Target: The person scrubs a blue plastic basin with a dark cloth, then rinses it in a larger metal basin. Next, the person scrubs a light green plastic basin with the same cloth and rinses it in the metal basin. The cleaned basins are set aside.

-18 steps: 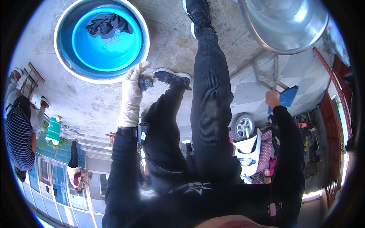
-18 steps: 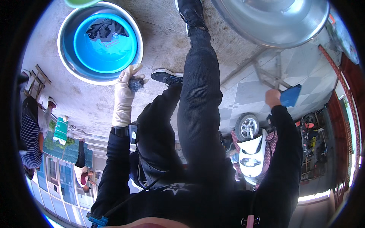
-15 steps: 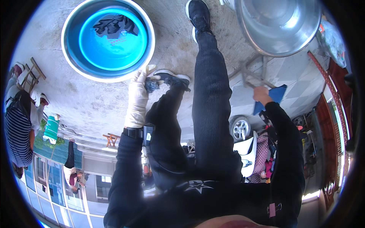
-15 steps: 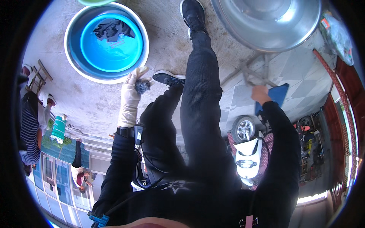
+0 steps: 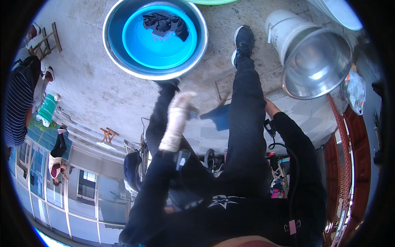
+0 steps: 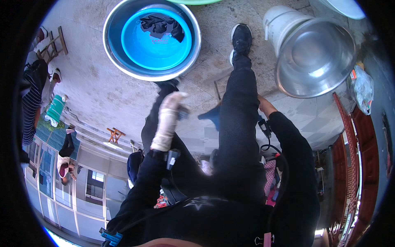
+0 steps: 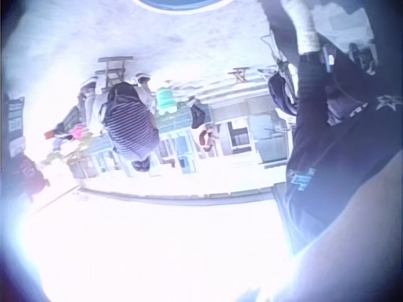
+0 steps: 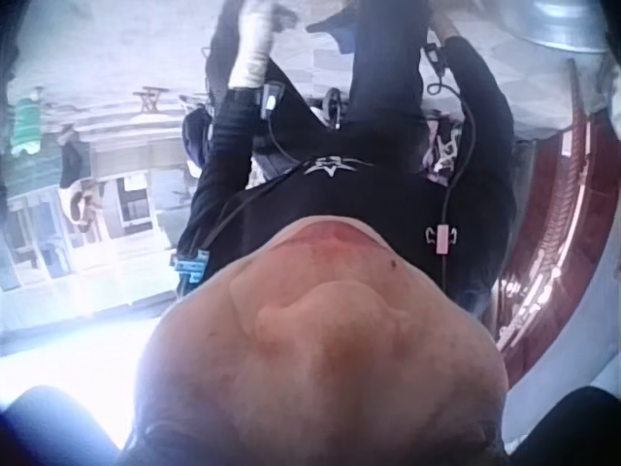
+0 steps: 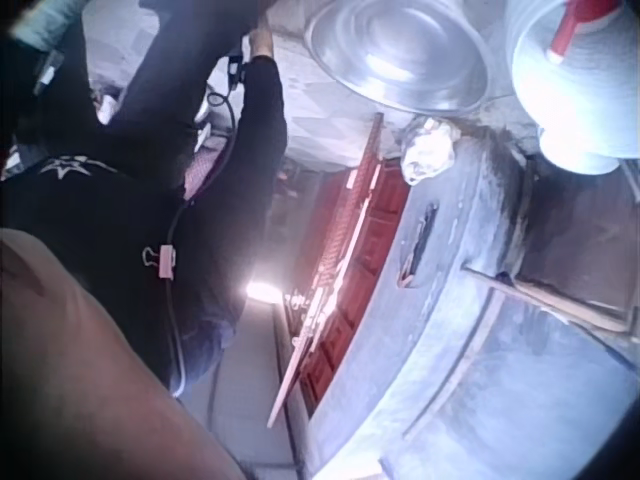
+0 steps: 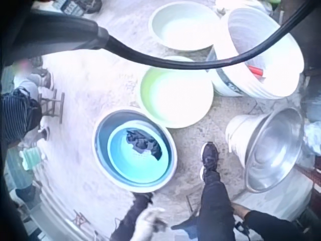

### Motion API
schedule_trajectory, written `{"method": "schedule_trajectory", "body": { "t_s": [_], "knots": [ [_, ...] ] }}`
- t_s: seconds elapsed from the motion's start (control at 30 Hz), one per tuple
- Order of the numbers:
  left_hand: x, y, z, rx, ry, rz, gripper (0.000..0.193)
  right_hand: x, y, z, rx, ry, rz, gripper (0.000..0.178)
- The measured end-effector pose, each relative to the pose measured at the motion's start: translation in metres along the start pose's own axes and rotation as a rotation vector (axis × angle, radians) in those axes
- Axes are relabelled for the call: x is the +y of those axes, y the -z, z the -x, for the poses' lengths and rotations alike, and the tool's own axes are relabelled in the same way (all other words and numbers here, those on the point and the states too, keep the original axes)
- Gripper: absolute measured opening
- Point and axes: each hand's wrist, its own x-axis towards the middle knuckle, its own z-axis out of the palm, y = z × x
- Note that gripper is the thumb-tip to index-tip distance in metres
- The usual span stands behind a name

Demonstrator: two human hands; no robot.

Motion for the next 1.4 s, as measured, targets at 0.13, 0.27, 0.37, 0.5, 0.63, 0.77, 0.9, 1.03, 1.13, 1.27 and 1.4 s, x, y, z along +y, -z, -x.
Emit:
{"method": "schedule_trajectory", "body": {
  "t_s": [0.13, 0.27, 0.37, 0.5, 0.63, 0.77, 0.9, 1.03, 1.13, 1.27, 1.4],
  "knots": [
    [-0.078, -0.025, -0.049, -0.417, 0.082, -0.91, 0.064, -0.01, 0.006, 0.015, 0.007, -0.077, -0.046, 0.045],
    [-0.115, -0.033, -0.075, -0.647, 0.015, -1.056, 0.058, -0.02, 0.009, 0.029, 0.024, -0.142, -0.073, 0.046],
    [-0.105, -0.024, -0.092, -0.78, -0.073, -1.081, 0.05, -0.031, 0.014, 0.036, 0.042, -0.17, -0.053, 0.047],
    [-0.082, -0.009, -0.113, -0.817, 0.088, -1.043, 0.037, -0.047, 0.022, 0.041, 0.071, -0.182, -0.028, 0.049],
    [-0.059, 0.008, -0.138, -0.859, 0.016, -1.056, 0.031, -0.067, 0.035, 0.036, 0.083, -0.173, 0.022, 0.05],
    [-0.023, 0.011, -0.174, -0.764, -0.307, -1.063, 0.03, -0.085, 0.056, 0.021, 0.092, -0.135, 0.091, 0.051],
    [0.01, 0.006, -0.204, -0.606, -0.348, -0.736, 0.024, -0.093, 0.076, -0.001, 0.107, -0.071, 0.137, 0.053],
    [0.025, 0.014, -0.214, -0.456, -0.408, -0.441, 0.028, -0.09, 0.076, -0.019, 0.203, 0.069, 0.125, 0.054],
    [0.032, 0.032, -0.213, -0.456, -0.343, -0.105, 0.024, -0.086, 0.059, -0.016, 0.215, 0.169, 0.027, 0.057],
    [0.033, 0.064, -0.201, -0.326, -0.444, 0.013, 0.027, -0.1, 0.021, 0.031, 0.41, 0.3, 0.002, 0.058],
    [0.031, 0.1, -0.187, -0.213, -0.553, 0.215, 0.023, -0.153, -0.03, 0.12, 0.725, 0.884, 0.344, 0.035]
  ]
}}
